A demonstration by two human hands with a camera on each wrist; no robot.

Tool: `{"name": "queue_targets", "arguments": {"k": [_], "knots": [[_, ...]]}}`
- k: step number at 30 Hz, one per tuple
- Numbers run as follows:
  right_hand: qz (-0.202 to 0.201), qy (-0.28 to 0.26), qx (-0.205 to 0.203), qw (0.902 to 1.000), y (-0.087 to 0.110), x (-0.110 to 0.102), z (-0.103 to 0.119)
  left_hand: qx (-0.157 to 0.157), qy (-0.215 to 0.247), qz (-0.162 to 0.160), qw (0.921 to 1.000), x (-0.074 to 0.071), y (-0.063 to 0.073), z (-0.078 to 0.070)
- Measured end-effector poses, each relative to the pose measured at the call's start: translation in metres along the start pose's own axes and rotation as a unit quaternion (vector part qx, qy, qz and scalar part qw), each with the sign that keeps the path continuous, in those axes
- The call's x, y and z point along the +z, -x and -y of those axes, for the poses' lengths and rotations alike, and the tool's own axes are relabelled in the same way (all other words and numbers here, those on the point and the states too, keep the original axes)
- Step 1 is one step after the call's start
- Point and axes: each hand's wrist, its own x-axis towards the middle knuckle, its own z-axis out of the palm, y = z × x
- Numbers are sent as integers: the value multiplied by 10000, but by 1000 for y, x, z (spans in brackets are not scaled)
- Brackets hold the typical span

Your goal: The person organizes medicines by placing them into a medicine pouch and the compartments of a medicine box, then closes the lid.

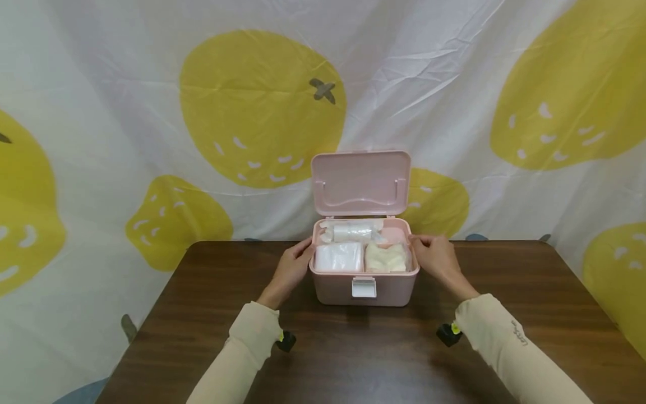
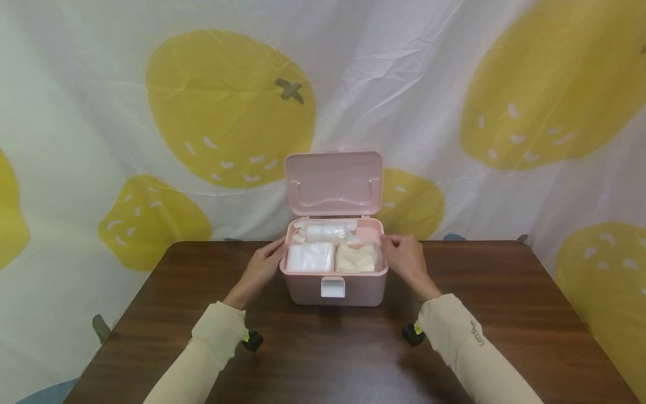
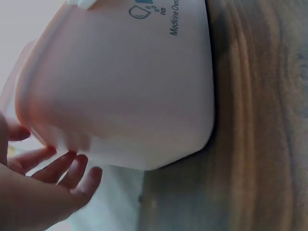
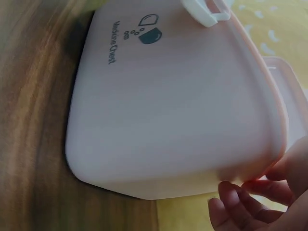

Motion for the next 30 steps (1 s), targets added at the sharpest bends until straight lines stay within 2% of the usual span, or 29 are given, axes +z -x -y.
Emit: {"name": "queue_targets", "arguments": {"k": [6, 11, 12, 15, 20, 22, 25, 30], "knots": [[499, -709, 470, 9951, 4, 2, -12, -472, 941, 322, 9939, -1, -1, 11], [649, -1212, 752, 9876, 6, 1, -16, -503, 1144, 394, 9914, 0, 3, 15], [662, -1277, 736, 9868, 5, 0, -15, -495, 1146, 416, 9913, -1, 5, 11], [795, -1263, 631, 9868, -3, -1, -8, -524, 1164, 360, 9912, -4, 5, 10], [1199, -1023, 339, 9869, -20, -4, 7, -665, 1118, 245, 9912, -8, 5, 16], [1244, -1050, 271, 9863, -26, -10, 13, -655, 1105, 274, 9913, -6, 6, 16], [1131, -1246, 77, 9857, -35, -20, 25, -616, 1129, 324, 9912, -5, 7, 16], [764, -1280, -330, 9883, -49, -35, 49, -586, 1098, 369, 9915, -4, 8, 14]]}}
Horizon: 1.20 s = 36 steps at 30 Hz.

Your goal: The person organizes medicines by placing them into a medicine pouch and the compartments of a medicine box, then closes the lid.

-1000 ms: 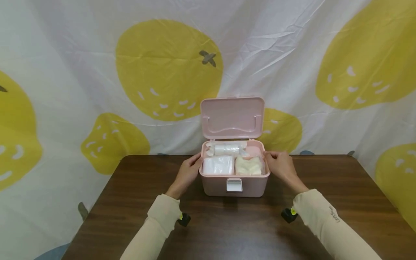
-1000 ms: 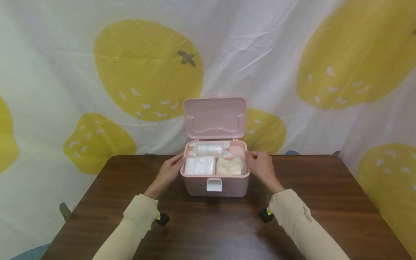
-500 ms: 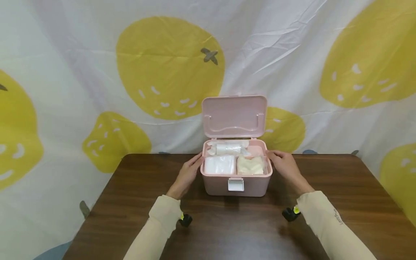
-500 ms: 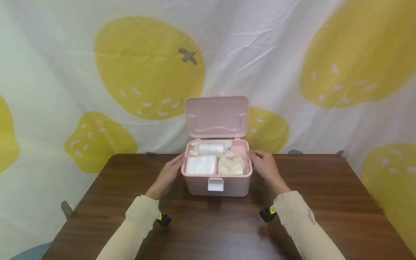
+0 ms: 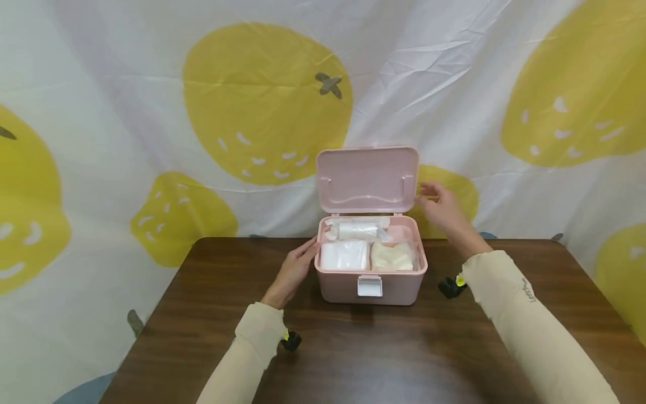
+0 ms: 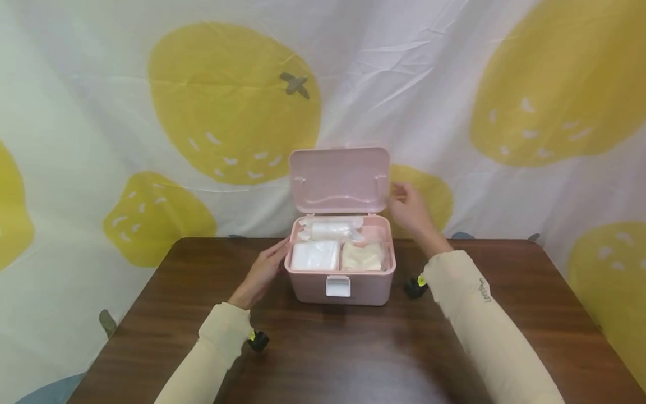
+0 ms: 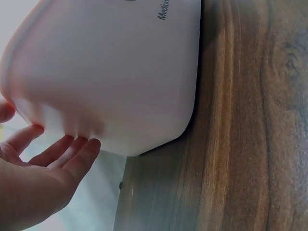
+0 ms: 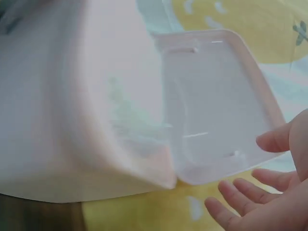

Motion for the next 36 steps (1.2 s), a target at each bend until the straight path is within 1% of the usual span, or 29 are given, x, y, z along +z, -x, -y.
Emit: {"name": "queue_targets", "arguments": {"k": [3, 7, 12, 15, 18, 20, 23, 26, 31, 35, 36], "knots": [[20, -10, -81, 10000, -8, -6, 11, 13, -35, 62, 10000, 2, -1, -1], [266, -405, -84, 9988, -17, -10, 18, 12, -116, 116, 9999, 5, -2, 0], [407, -779, -168, 9960, -20, -12, 17, 11, -168, 152, 9997, 10, -4, 1], [424, -936, -228, 9944, -18, -12, 14, 21, -162, 131, 9998, 12, -5, 1], [426, -1241, -315, 9909, -15, -12, 10, 63, -133, 110, 9998, 11, -5, 2], [333, -1491, -376, 9876, -12, -12, 7, 68, -113, 126, 9998, 10, -6, 2], [59, -2028, -365, 9785, -7, -11, 4, 62, -107, 156, 9998, 9, -8, 2], [-230, -2292, -334, 9725, -1, -10, 0, 58, -73, 178, 9998, 9, -9, 2], [-444, -2383, -452, 9691, 9, -7, -6, -4, 22, 152, 9999, 9, -11, 2], [-603, -2308, -365, 9704, 21, -4, -9, -71, -70, 158, 9998, 9, -11, 2], [-638, -2228, -333, 9722, 24, -3, -10, -89, -71, 170, 9998, 9, -11, 2]]}}
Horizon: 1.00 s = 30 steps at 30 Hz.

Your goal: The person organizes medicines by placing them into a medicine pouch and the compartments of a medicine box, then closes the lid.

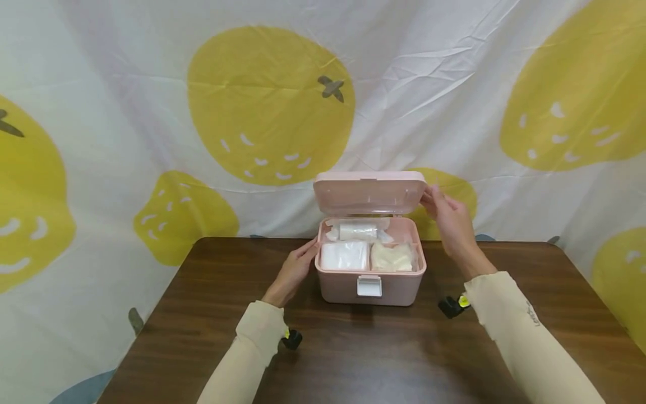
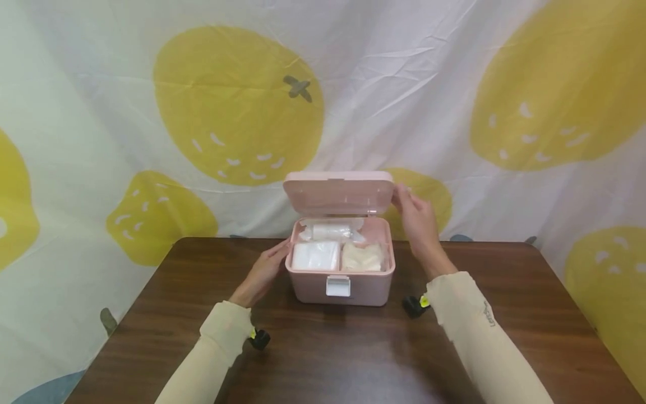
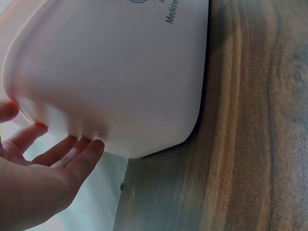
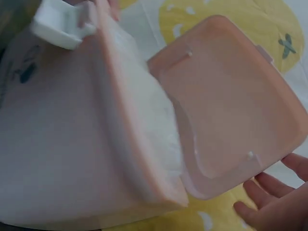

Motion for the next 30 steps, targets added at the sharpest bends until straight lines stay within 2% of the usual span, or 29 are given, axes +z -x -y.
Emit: {"name": "queue_targets", "arguments": {"k": [7, 14, 17, 22, 25, 27, 30], "knots": [[-155, 835, 150, 9963, 30, -1, -10, -82, 30, 118, 9999, -1, -1, 1], [362, 1617, -248, 9859, 58, -6, -34, -147, 730, 624, 9953, -8, -2, -2], [491, 1842, -291, 9812, 65, -7, -42, -197, 845, 787, 9931, -10, -1, -4], [483, 1653, -242, 9848, 71, -5, -53, -151, 830, 834, 9929, -9, 0, -5], [403, 1416, -81, 9891, 74, -3, -57, -86, 856, 869, 9925, -8, 1, -6], [398, 1067, 55, 9935, 76, -2, -61, -43, 866, 898, 9922, -7, 1, -6], [497, 269, 161, 9983, 78, 1, -66, -52, 905, 896, 9918, -7, 1, -6]]}}
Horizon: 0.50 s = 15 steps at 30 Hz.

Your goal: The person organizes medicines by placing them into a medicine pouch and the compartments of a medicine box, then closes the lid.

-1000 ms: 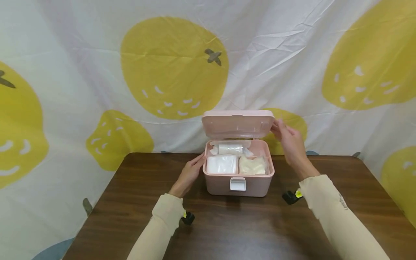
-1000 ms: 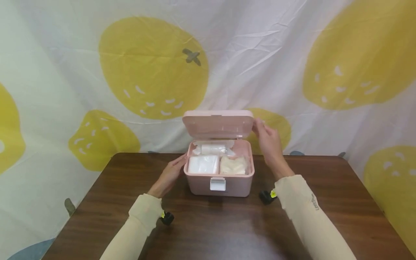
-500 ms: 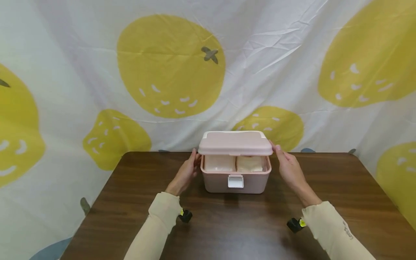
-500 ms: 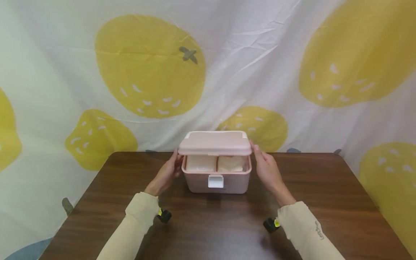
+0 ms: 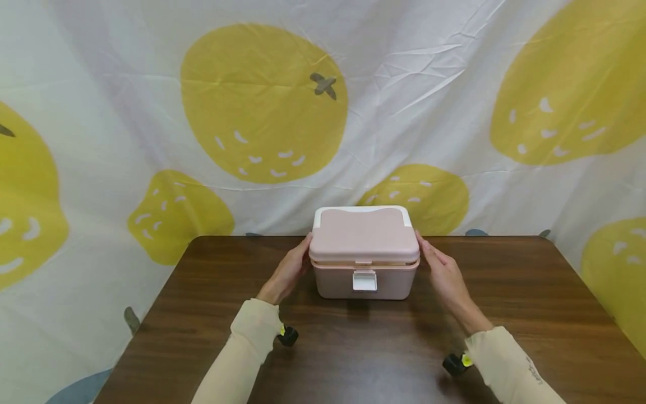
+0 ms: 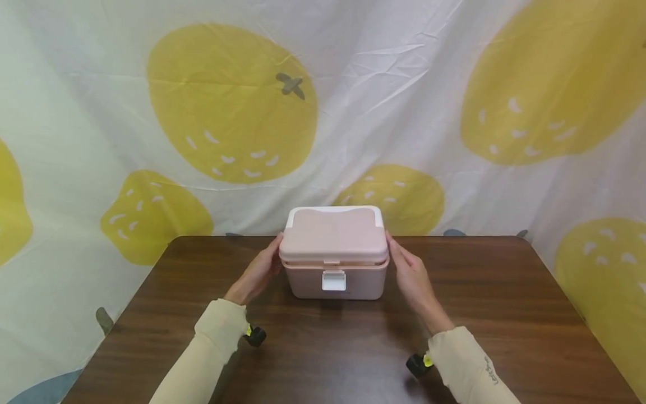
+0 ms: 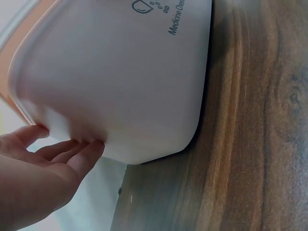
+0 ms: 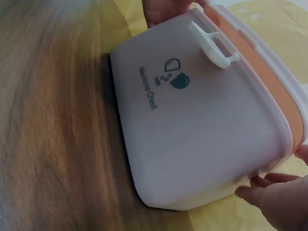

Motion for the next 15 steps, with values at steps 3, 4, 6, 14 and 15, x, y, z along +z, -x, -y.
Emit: {"name": "queue_targets", "arguments": {"k": [3, 4, 6, 14, 15], "knots": [[105, -740, -90, 9972, 1, 2, -4, -3, 12, 15, 10000, 0, 0, 1], [109, -837, -151, 9963, 2, 2, -5, -28, 26, 3, 10000, 0, 0, 1], [142, -991, -252, 9947, 3, 2, -7, -62, 62, 10, 10000, -1, 0, 2], [165, -1054, -388, 9935, 14, -2, -6, -70, 52, 157, 9998, 1, 11, 1], [132, -971, -387, 9944, 16, -2, -5, -49, 18, 197, 9998, 2, 13, 0]]}}
